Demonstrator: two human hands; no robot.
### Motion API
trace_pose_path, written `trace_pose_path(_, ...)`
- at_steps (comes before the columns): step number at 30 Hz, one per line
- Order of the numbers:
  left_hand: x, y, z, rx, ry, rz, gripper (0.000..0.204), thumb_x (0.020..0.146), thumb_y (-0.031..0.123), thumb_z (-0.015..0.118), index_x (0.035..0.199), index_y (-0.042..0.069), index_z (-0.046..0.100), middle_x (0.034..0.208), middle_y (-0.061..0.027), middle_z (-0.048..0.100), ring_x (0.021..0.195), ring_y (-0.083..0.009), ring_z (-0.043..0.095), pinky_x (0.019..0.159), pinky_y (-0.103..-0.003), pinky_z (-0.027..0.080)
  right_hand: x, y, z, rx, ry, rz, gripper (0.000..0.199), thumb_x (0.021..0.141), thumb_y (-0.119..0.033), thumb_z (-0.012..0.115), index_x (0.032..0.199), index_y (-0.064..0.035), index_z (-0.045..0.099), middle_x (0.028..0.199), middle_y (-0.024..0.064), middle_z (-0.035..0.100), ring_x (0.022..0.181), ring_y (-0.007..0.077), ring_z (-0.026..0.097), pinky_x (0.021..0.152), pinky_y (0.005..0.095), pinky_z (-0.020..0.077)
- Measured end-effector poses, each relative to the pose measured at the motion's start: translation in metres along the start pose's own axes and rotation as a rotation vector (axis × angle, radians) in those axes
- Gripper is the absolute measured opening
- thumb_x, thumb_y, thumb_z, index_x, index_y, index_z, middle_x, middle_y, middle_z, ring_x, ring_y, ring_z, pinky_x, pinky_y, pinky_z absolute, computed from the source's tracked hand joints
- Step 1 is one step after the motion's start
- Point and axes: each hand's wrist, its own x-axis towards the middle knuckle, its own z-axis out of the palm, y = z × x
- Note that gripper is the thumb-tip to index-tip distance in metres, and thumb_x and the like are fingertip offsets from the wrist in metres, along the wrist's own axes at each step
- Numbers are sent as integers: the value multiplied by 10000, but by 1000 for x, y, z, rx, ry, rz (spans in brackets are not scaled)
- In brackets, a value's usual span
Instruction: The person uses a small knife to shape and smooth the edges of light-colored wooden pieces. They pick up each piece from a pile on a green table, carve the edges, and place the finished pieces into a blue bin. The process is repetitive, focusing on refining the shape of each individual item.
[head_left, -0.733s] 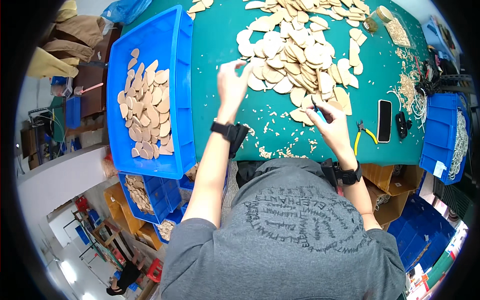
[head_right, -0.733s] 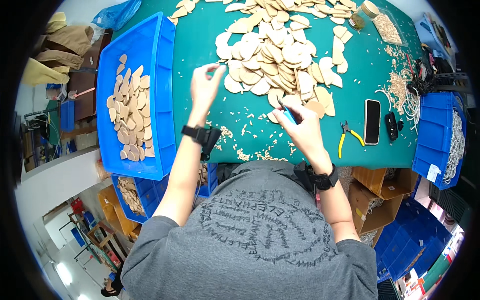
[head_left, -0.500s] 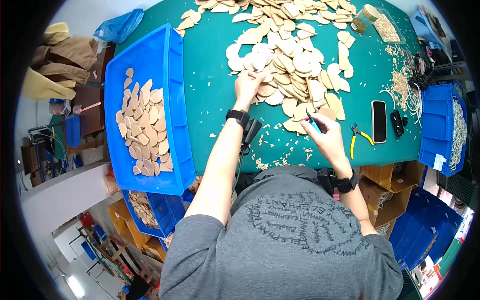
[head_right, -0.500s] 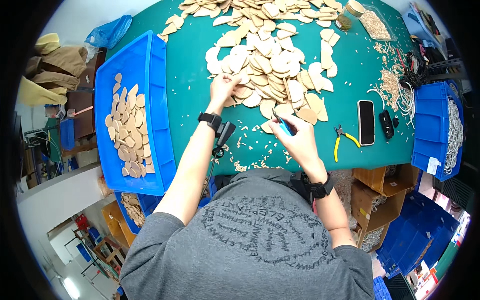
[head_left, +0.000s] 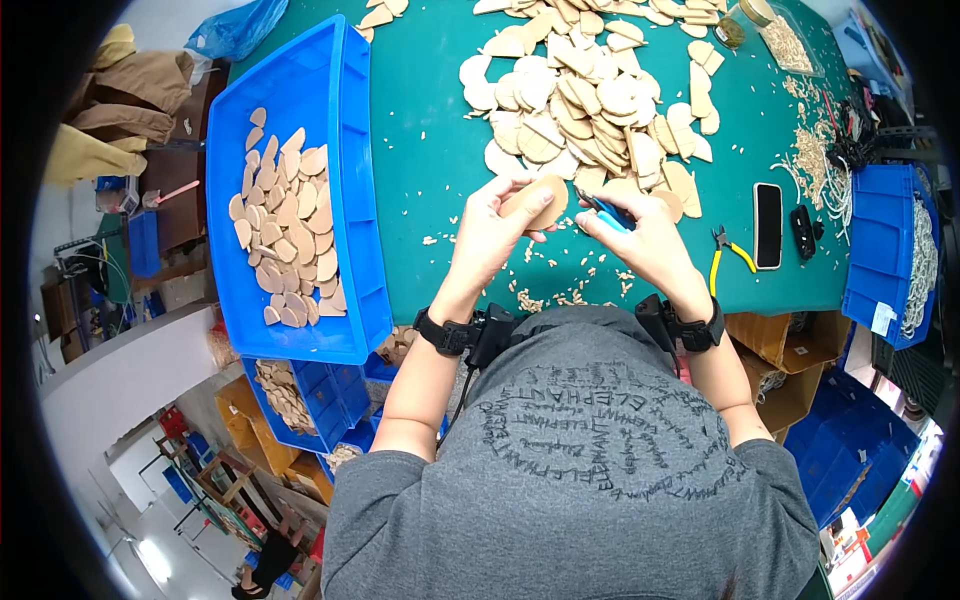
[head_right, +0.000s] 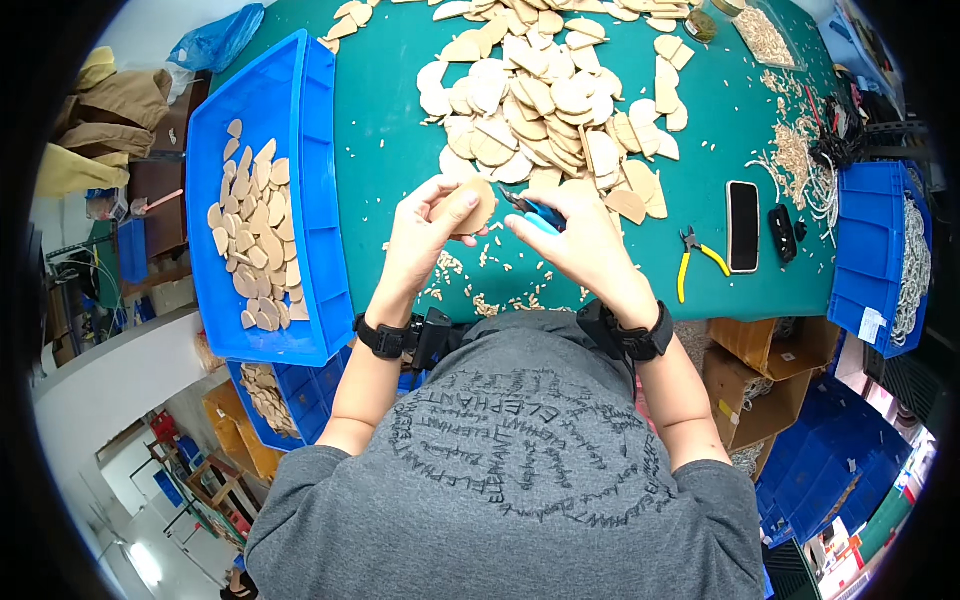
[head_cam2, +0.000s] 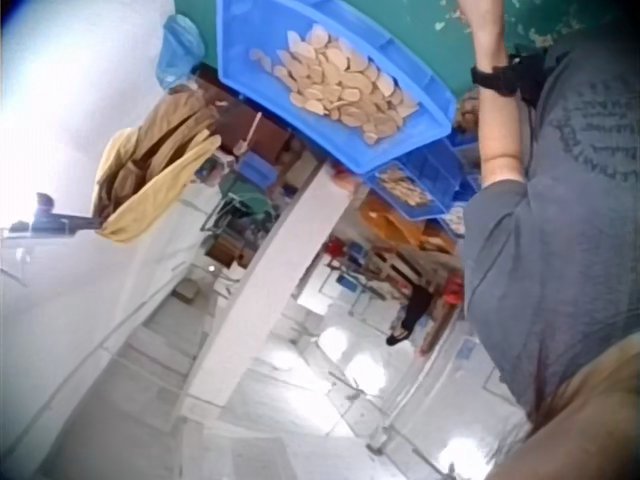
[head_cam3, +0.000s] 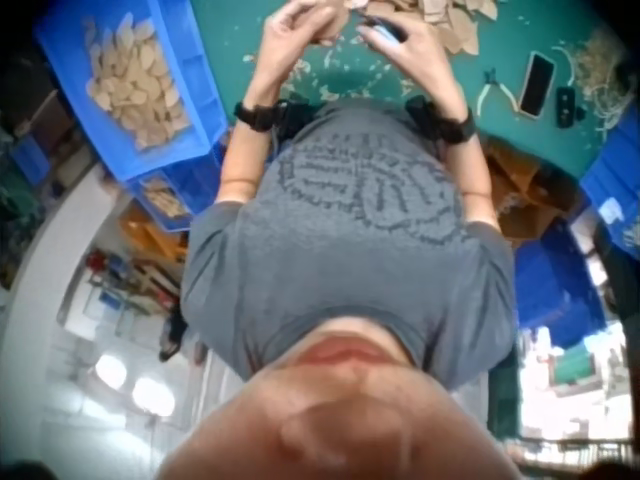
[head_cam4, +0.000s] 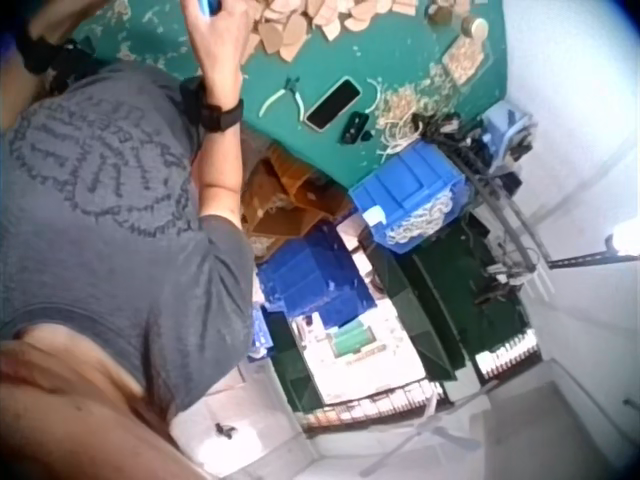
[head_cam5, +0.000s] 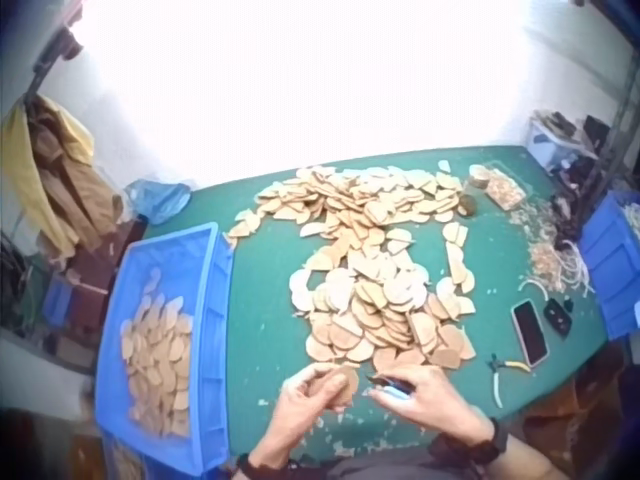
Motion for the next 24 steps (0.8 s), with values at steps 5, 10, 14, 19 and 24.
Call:
trace_pose_path(5,-10,5,6,117,34,57,285,888,218,672,1074,7,626,910,-78,680,719,-125,667,526,-197,490,-1,-9,2,3,-1,-54,339,779,-333,737,983,-66,694,869,96,671,826,239,606,770,339,451)
trace_pose_path(10,-15,6,8,201,46,76,285,883,210,678,1078,9,625,904,-68,677,724,-115,665,514,-192,474,-3,-5,6,30,55,-92,315,779,-312,740,965,-62,694,874,99,681,809,239,614,756,345,458)
trace_pose_path(14,-18,9,11,284,94,103,274,874,205,683,1069,16,645,889,-55,679,704,-90,649,494,-191,463,-3,-10,2,4,31,-89,297,781,-303,738,940,-55,698,816,108,678,763,242,622,728,347,471)
trace_pose_path(19,-21,13,14,412,134,143,275,855,213,699,1058,28,677,836,-32,682,601,-46,586,469,-188,441,-3,-8,2,66,32,-86,268,776,-280,730,915,-53,701,779,116,673,711,232,622,686,335,476)
trace_pose_path(24,-20,14,14,419,122,140,284,855,221,701,1064,30,677,819,-28,677,570,-42,569,460,-181,423,-2,2,7,22,57,-117,223,768,-226,710,908,-53,700,760,101,667,693,212,620,650,312,472)
